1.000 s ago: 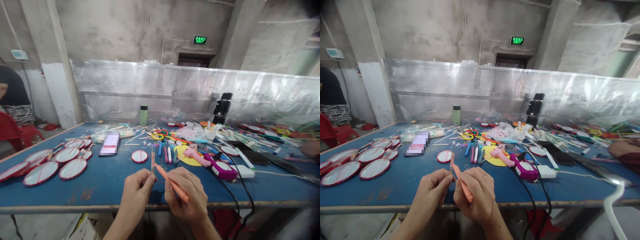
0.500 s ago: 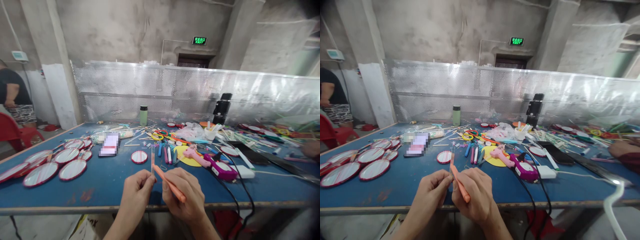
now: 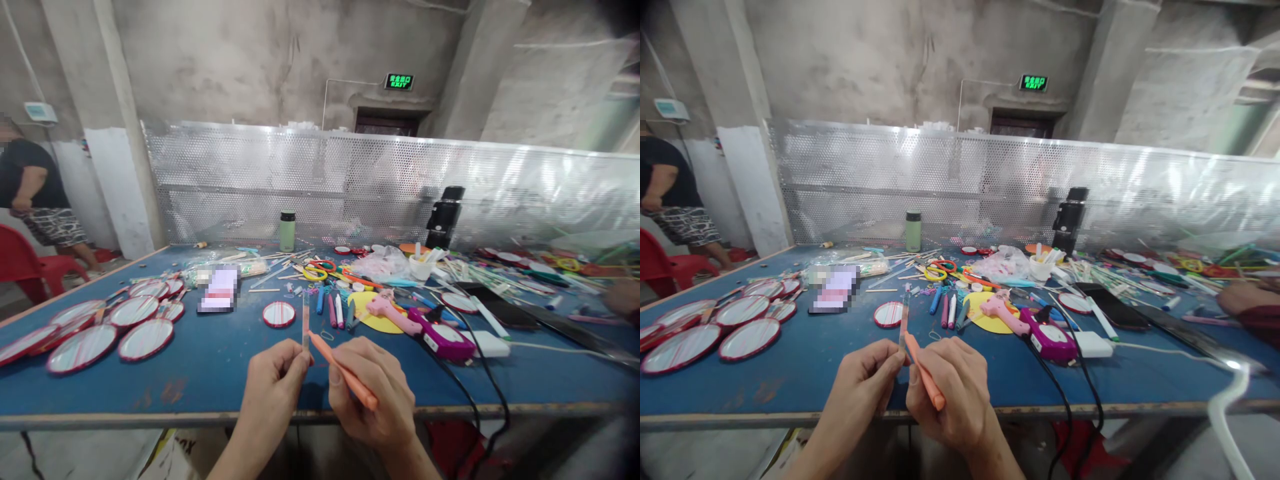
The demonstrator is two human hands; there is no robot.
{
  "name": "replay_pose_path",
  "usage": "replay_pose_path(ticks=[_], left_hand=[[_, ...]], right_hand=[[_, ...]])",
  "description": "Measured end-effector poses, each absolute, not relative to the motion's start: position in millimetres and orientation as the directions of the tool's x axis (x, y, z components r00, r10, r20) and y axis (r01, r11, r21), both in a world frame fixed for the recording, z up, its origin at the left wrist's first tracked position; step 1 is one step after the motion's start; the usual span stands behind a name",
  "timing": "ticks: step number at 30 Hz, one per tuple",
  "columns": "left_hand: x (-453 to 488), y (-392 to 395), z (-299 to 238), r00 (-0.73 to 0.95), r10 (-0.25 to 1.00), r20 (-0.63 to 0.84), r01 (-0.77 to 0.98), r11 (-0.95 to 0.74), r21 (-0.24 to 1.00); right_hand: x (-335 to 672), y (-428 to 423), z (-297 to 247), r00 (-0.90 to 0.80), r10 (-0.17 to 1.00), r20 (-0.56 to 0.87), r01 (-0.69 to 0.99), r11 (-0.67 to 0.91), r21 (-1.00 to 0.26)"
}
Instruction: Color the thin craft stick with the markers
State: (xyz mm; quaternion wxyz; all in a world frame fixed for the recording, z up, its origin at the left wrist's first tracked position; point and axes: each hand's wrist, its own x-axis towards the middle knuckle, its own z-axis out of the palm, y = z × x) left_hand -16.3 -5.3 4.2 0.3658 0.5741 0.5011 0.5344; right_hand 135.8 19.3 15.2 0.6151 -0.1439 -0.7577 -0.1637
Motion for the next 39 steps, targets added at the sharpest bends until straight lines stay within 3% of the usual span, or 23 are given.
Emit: replay_pose_path(ticks=[39], left_hand=[[-16.9, -3.7, 2.7, -0.074, 0.968, 0.238, 0.184, -0.221, 0.958]], right_hand=[[134.8, 19.3, 15.4, -0.25, 0.009, 0.968, 0.422, 0.901, 0.1]])
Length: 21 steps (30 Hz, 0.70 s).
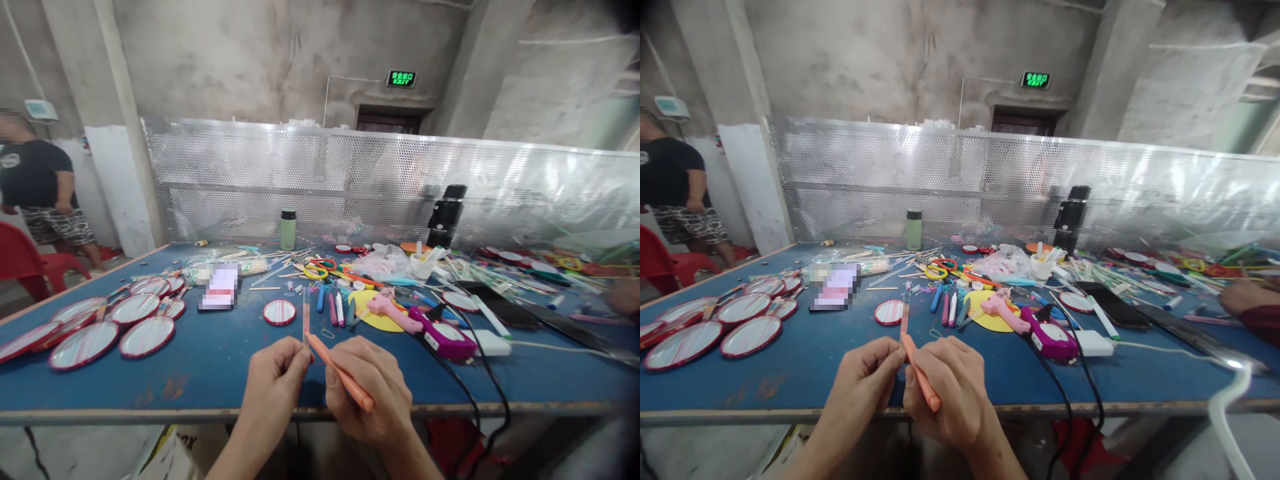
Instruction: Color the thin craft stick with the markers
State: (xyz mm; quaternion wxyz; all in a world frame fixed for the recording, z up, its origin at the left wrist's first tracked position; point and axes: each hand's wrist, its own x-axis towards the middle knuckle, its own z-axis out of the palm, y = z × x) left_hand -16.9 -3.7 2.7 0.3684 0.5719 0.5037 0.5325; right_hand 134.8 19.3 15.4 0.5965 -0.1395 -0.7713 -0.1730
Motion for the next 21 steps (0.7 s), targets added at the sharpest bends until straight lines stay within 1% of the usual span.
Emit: replay_pose_path(ticks=[4, 9, 13, 18, 21], left_hand=[[-16.4, -3.9, 2.2, -0.073, 0.969, 0.236, 0.171, -0.221, 0.96], [-15.9, -4.2, 2.4, -0.071, 0.968, 0.243, 0.194, -0.225, 0.955], [-16.4, -3.8, 1.9, -0.072, 0.968, 0.241, 0.198, -0.223, 0.954], [-16.6, -3.1, 0.8, -0.067, 0.968, 0.242, 0.204, -0.224, 0.953], [-16.5, -3.5, 1.4, -0.064, 0.966, 0.251, 0.204, -0.234, 0.951]], right_hand=[[134.7, 18.2, 16.9, -0.249, 0.02, 0.968, 0.436, 0.895, 0.094], [135.1, 18.2, 17.0, -0.232, 0.021, 0.973, 0.443, 0.892, 0.086], [134.9, 20.1, 16.6, -0.248, 0.03, 0.968, 0.418, 0.905, 0.079], [134.8, 20.6, 17.6, -0.254, 0.019, 0.967, 0.404, 0.91, 0.088], [135.4, 19.6, 18.1, -0.229, 0.01, 0.973, 0.41, 0.908, 0.087]])
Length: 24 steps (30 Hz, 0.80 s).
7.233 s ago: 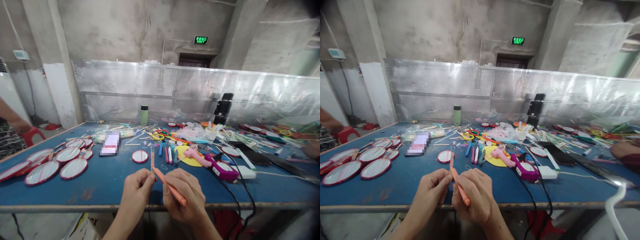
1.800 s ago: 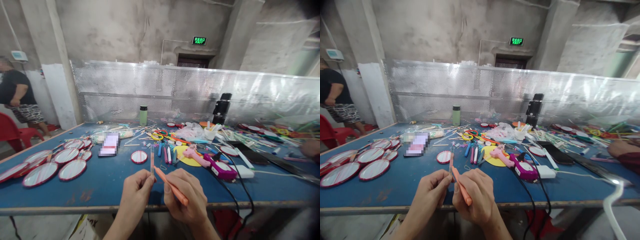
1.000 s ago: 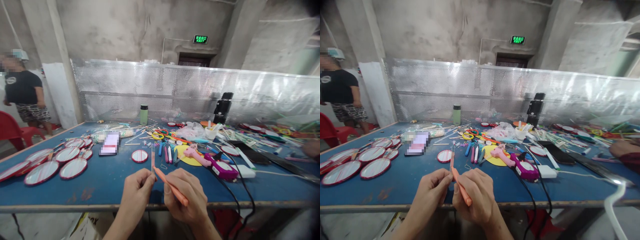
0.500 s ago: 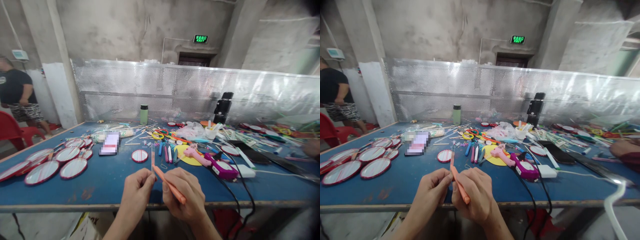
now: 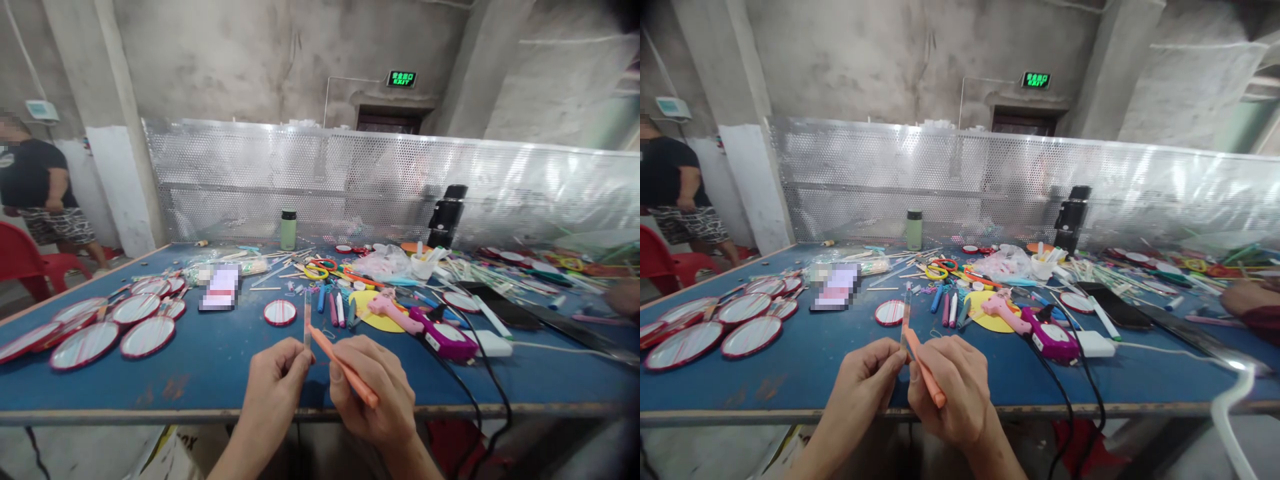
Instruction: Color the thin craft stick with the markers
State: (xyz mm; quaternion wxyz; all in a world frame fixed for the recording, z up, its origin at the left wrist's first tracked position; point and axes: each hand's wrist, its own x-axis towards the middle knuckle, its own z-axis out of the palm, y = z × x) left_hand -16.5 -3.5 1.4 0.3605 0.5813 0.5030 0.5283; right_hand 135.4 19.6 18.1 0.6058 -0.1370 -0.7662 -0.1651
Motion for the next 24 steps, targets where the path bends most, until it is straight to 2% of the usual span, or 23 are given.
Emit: replay_pose_path(ticks=[24], left_hand=[[-16.6, -3.7, 1.3, -0.071, 0.963, 0.26, 0.219, -0.239, 0.946]], right_hand=[[136.1, 20.2, 16.6, -0.247, 0.014, 0.969, 0.402, 0.911, 0.089]])
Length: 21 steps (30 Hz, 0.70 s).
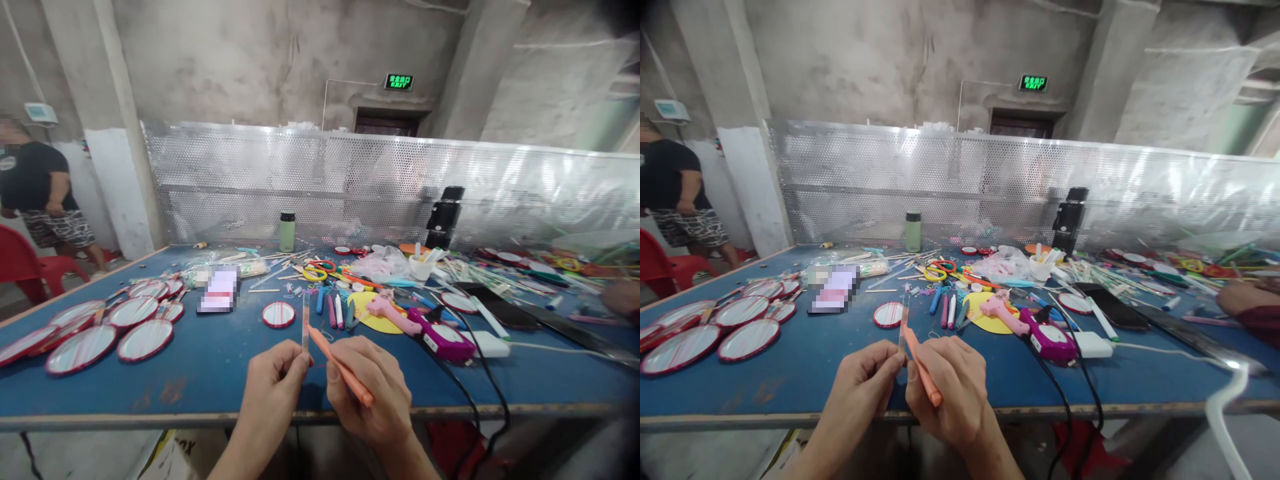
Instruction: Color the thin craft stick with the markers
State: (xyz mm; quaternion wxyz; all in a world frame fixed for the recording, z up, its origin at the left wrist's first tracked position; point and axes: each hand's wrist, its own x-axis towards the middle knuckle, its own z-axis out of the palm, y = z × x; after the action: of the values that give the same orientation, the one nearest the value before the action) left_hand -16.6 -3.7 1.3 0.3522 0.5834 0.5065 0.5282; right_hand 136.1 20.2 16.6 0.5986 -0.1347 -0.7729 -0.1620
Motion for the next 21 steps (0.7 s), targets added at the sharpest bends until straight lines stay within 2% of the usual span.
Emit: replay_pose_path(ticks=[21], left_hand=[[-16.9, -4.0, -0.1, -0.069, 0.963, 0.262, 0.237, -0.239, 0.942]], right_hand=[[136.7, 22.0, 15.7, -0.254, 0.027, 0.967, 0.43, 0.898, 0.087]])
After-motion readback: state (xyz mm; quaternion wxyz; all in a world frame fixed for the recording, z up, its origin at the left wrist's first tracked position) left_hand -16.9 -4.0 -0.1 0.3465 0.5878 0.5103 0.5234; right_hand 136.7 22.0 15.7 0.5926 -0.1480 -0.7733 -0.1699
